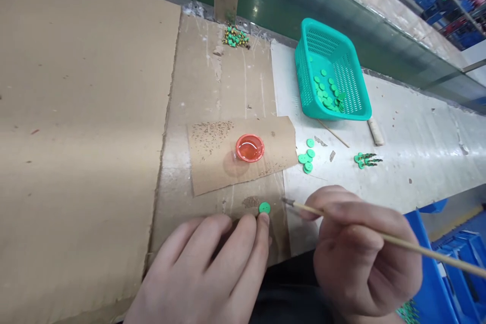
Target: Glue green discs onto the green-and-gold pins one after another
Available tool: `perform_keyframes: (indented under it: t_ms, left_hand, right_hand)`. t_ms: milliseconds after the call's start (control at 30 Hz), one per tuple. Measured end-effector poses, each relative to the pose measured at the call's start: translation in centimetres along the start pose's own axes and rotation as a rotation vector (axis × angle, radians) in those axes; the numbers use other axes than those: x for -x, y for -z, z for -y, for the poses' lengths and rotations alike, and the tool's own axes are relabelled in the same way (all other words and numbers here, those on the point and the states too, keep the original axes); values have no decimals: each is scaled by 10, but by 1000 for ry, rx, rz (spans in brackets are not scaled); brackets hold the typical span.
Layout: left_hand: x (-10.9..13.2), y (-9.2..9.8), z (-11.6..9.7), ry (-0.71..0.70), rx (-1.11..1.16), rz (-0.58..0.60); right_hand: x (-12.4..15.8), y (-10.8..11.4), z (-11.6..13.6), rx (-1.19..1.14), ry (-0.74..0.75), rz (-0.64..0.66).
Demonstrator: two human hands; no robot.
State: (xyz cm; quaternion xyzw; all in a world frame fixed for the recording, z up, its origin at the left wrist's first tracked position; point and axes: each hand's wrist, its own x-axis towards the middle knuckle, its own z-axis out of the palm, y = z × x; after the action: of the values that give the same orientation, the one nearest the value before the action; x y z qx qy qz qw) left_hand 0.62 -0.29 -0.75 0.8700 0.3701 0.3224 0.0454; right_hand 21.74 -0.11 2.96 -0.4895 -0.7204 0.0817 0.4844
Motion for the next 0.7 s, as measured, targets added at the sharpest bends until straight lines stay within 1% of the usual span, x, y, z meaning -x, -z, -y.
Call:
perform_keyframes:
  t_ms: [33, 100, 167, 233, 367, 500, 700]
  left_hand:
    - [0, 0, 0, -2, -2, -6]
    - [1, 0, 1, -16, -6, -20]
    - [2, 1, 2, -33, -20, -52]
    - [3, 2, 4, -45, -42, -60]
    - [5, 1, 6, -67, -81, -23]
    - [5, 0, 5, -58, -99, -43]
    - [4, -1, 5, -47, -110, -65]
  right_hand:
    - [-7, -1, 1, -16, -19, -73]
    - [-24, -3, 1, -25, -9, -139]
    - [-40, -6, 1, -14, 52, -121]
    - [-54, -11, -1, 0, 92, -98]
    - [-70, -26, -7, -4, 56, 9]
    - [-76, -36, -8, 12, 9, 68]
    - [-74, -38, -9, 63, -8, 69]
